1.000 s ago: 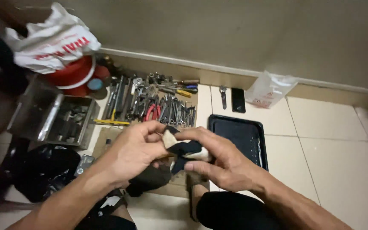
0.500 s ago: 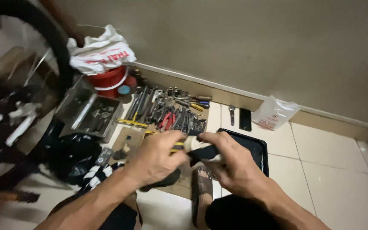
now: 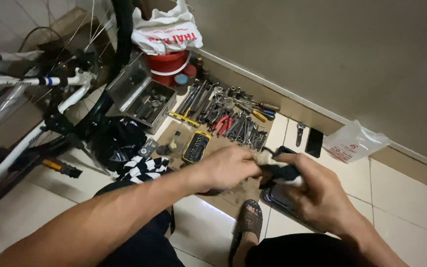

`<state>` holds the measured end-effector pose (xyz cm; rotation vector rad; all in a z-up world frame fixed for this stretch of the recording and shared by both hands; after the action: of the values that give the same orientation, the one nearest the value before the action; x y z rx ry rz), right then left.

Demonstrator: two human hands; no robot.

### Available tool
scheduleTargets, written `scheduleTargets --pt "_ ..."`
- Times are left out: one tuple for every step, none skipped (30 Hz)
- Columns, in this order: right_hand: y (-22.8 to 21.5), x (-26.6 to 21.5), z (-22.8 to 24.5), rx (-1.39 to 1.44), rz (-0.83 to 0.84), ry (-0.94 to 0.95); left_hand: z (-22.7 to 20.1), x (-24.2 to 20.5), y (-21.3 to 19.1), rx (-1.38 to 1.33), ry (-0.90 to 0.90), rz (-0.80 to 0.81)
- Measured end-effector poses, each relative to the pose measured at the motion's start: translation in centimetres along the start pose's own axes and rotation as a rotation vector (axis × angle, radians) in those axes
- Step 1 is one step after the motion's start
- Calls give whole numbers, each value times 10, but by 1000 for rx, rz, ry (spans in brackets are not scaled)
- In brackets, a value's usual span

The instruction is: The person sits on the floor and wipes a yellow and black screwdriver with a cloth. The person holds the screwdriver in the left hand and uses the cloth in the right hand to clean the handle and shaft repeatedly.

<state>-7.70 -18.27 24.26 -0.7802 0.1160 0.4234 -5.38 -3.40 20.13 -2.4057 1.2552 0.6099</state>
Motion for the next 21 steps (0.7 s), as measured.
scheduleTargets --pt "-2 1 -7 -1 9 -3 6 5 -5 -7 -3 -5" --pt "-6 -4 19 -374 -88 -320 12 11 6 -315 29 159" --pt "4 -21 40 -745 -185 -636 15 15 17 -621 60 326" --pt "4 -16 30 -741 -177 -639 15 14 17 -629 57 322" --pt "5 -15 21 -854 -219 -652 11 14 12 -585 83 275" --pt "6 -14 13 -967 -261 -665 8 14 8 -540 109 228" --pt "11 -6 -6 -965 -260 -662 12 19 13 -541 107 230" --pt "4 7 -33 -754 -255 -537 8 20 -6 -157 196 -40" --pt "1 19 -63 -541 -249 -409 -2 14 -18 229 274 -305" --pt "3 16 -38 -536 -247 -403 13 29 -16 229 269 -299" --pt "6 21 -33 -209 -126 -260 -2 23 -15 549 542 -541" --pt "15 23 -27 119 -7 -115 -9 11 0 871 819 -777" --pt "15 22 -26 125 -12 -100 -14 4 -3 866 822 -760" --pt "21 23 -32 414 49 -39 -24 -7 4 1011 908 -762" --pt "30 24 -37 700 104 19 -31 -18 11 1156 997 -763" --pt "33 23 -34 706 94 30 -28 -14 11 1149 1006 -749" --pt "29 23 -31 898 14 -3 -26 -7 7 1114 984 -723" --pt "25 24 -29 1088 -69 -38 -24 -1 3 1079 963 -697" --pt "22 25 -21 1090 -72 -39 -32 -4 -1 1080 964 -693" --pt "9 22 -20 1103 -226 -24 -31 8 -20 802 795 -563" --pt "-3 17 -19 1112 -383 -9 -24 21 -34 530 622 -428"
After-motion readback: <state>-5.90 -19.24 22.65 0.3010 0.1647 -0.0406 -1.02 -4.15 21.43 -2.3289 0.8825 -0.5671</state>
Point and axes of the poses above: each hand's wrist, its own x-axis towards the middle knuckle, its own y-axis out of the palm, z = x × y, the point moved 9 cm from there along x, towards the middle knuckle, and after that the axes turned 11 degrees about z, right-handed, at the moved point
